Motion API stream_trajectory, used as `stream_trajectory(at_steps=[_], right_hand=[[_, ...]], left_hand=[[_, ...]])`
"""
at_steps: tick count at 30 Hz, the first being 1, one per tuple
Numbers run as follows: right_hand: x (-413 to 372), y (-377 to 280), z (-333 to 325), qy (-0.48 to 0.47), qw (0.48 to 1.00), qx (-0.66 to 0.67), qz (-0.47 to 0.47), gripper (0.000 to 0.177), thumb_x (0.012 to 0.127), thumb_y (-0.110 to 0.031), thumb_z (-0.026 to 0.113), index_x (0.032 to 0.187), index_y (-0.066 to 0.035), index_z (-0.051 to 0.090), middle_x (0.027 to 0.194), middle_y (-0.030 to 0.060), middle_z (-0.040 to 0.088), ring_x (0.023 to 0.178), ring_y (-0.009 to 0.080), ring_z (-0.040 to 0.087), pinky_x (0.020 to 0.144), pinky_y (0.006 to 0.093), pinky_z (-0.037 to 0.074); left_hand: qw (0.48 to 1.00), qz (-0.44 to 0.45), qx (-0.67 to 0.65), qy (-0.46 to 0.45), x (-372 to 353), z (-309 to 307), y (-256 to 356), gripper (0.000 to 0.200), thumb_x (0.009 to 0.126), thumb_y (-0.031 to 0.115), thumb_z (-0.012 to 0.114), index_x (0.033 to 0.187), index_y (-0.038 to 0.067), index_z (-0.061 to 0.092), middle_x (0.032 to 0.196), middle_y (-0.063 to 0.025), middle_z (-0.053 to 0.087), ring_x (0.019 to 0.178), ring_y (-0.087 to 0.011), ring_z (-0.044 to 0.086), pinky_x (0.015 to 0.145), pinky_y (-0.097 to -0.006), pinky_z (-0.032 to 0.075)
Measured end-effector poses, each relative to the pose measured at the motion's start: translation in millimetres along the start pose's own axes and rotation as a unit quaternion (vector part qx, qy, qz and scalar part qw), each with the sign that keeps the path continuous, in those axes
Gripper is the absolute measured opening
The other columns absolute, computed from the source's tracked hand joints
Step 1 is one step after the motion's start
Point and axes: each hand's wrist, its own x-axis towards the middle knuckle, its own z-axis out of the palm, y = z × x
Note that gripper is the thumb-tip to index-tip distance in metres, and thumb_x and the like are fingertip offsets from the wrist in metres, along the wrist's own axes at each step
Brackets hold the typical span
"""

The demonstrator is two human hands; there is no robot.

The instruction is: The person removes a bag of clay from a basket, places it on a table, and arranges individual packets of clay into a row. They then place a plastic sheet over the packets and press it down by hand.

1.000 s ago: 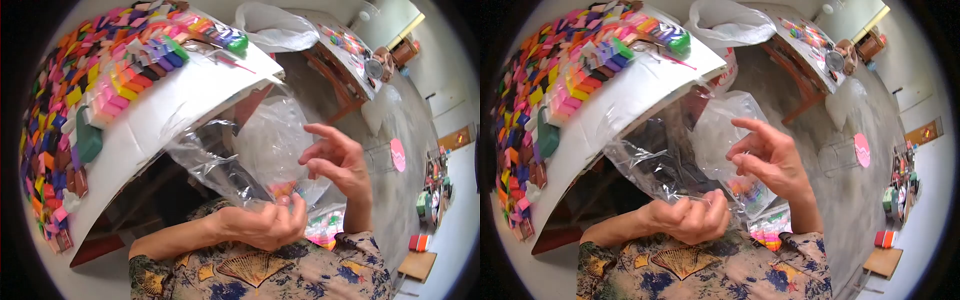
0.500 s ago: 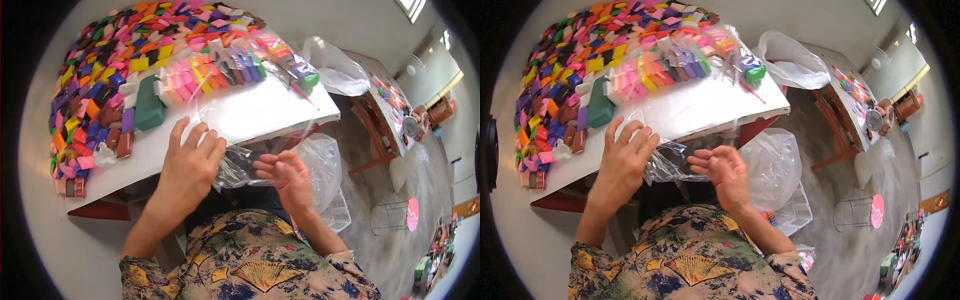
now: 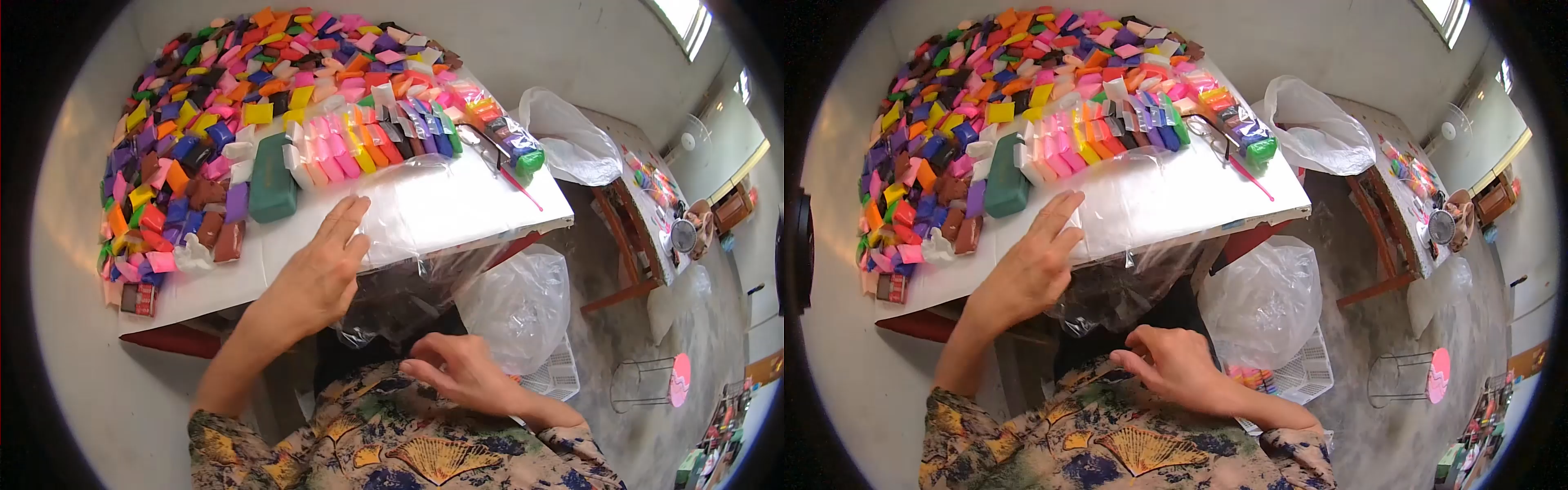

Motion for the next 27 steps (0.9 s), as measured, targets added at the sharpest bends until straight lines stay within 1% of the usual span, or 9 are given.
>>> stream_trajectory(at_steps=[1, 4, 7, 9, 14, 18, 21, 23, 27], right_hand=[[-11.8, -21.9, -9.1, 0.029, 0.989, -0.129, -0.066, 0.026, 0.094, -0.019, 0.067, 0.112, -0.002, 0.060, 0.102, 0.0136, 0.070, 0.079, 0.0229, 0.069, 0.074, 0.0364, 0.054], [-16.8, -65.8, -26.7, 0.246, 0.895, -0.162, -0.334, 0.024, 0.086, -0.006, 0.070, 0.108, 0.001, 0.063, 0.102, 0.0166, 0.067, 0.082, 0.0272, 0.068, 0.073, 0.0365, 0.054], [35.7, -66.7, -21.3, 0.215, 0.882, -0.253, -0.333, 0.023, 0.085, -0.004, 0.066, 0.107, 0.003, 0.063, 0.106, 0.0174, 0.066, 0.090, 0.0322, 0.065, 0.076, 0.0371, 0.053], [78.1, -35.8, -17.5, 0.188, 0.893, -0.340, -0.225, 0.024, 0.085, -0.005, 0.064, 0.108, 0.003, 0.063, 0.109, 0.0181, 0.064, 0.096, 0.0362, 0.061, 0.083, 0.0400, 0.051], [122.4, 19.3, -18.0, 0.371, 0.793, -0.450, -0.177, 0.025, 0.081, -0.021, 0.066, 0.094, 0.001, 0.062, 0.091, 0.0137, 0.059, 0.089, 0.0287, 0.059, 0.074, 0.0438, 0.048], [123.8, 14.6, -14.7, 0.343, 0.805, -0.464, -0.137, 0.032, 0.078, -0.026, 0.069, 0.096, -0.002, 0.061, 0.088, 0.0124, 0.060, 0.088, 0.0267, 0.059, 0.069, 0.0407, 0.045], [120.8, 6.8, -7.8, 0.337, 0.794, -0.492, -0.116, 0.034, 0.076, -0.029, 0.071, 0.098, -0.004, 0.061, 0.087, 0.0108, 0.060, 0.085, 0.0257, 0.058, 0.067, 0.0394, 0.044], [127.6, 11.8, -4.8, 0.348, 0.767, -0.528, -0.109, 0.036, 0.075, -0.031, 0.072, 0.098, -0.005, 0.061, 0.087, 0.0098, 0.059, 0.084, 0.0253, 0.057, 0.067, 0.0397, 0.044], [126.4, 11.7, -10.3, 0.344, 0.769, -0.527, -0.110, 0.041, 0.078, -0.037, 0.071, 0.098, -0.003, 0.061, 0.086, 0.0102, 0.058, 0.084, 0.0258, 0.056, 0.066, 0.0394, 0.043]], left_hand=[[1.000, 0.006, 0.018, -0.010, 1.1, -3.6, -0.6, 0.035, 0.073, -0.006, 0.061, 0.107, -0.007, 0.052, 0.149, -0.0274, 0.035, 0.141, -0.0441, 0.032, 0.114, -0.0454, 0.034], [0.997, 0.032, 0.047, -0.060, 11.3, -12.2, 5.1, 0.032, 0.074, -0.007, 0.058, 0.106, -0.009, 0.053, 0.150, -0.0264, 0.035, 0.143, -0.0397, 0.032, 0.112, -0.0416, 0.038], [0.988, 0.112, 0.102, -0.042, 20.8, -18.7, 7.4, 0.022, 0.077, -0.004, 0.059, 0.097, -0.012, 0.060, 0.144, -0.0263, 0.043, 0.141, -0.0349, 0.038, 0.101, -0.0350, 0.049], [0.986, 0.134, 0.095, -0.033, 24.9, -21.6, 3.1, 0.019, 0.077, -0.002, 0.060, 0.094, -0.011, 0.062, 0.142, -0.0260, 0.046, 0.139, -0.0339, 0.041, 0.101, -0.0354, 0.049], [0.985, 0.129, 0.106, -0.042, 33.6, -52.5, -8.3, 0.011, 0.076, 0.000, 0.062, 0.085, -0.006, 0.065, 0.140, -0.0209, 0.052, 0.138, -0.0301, 0.044, 0.113, -0.0424, 0.038], [0.949, 0.118, 0.289, -0.038, 34.1, -52.3, -26.4, 0.021, 0.075, 0.000, 0.062, 0.094, -0.008, 0.066, 0.135, -0.0206, 0.056, 0.136, -0.0311, 0.046, 0.117, -0.0515, 0.031], [0.936, 0.078, 0.326, 0.108, 20.4, -6.3, 10.8, 0.031, 0.075, 0.002, 0.062, 0.103, -0.008, 0.066, 0.131, -0.0227, 0.057, 0.131, -0.0348, 0.049, 0.116, -0.0487, 0.033], [0.960, 0.096, 0.247, 0.090, 13.2, 10.3, 50.7, 0.036, 0.078, 0.003, 0.062, 0.111, -0.009, 0.063, 0.127, -0.0242, 0.058, 0.123, -0.0360, 0.053, 0.112, -0.0462, 0.037], [0.962, -0.086, 0.237, 0.106, 14.8, 44.2, 54.9, 0.041, 0.084, 0.012, 0.064, 0.118, -0.010, 0.060, 0.128, -0.0241, 0.058, 0.118, -0.0343, 0.054, 0.107, -0.0444, 0.040]])
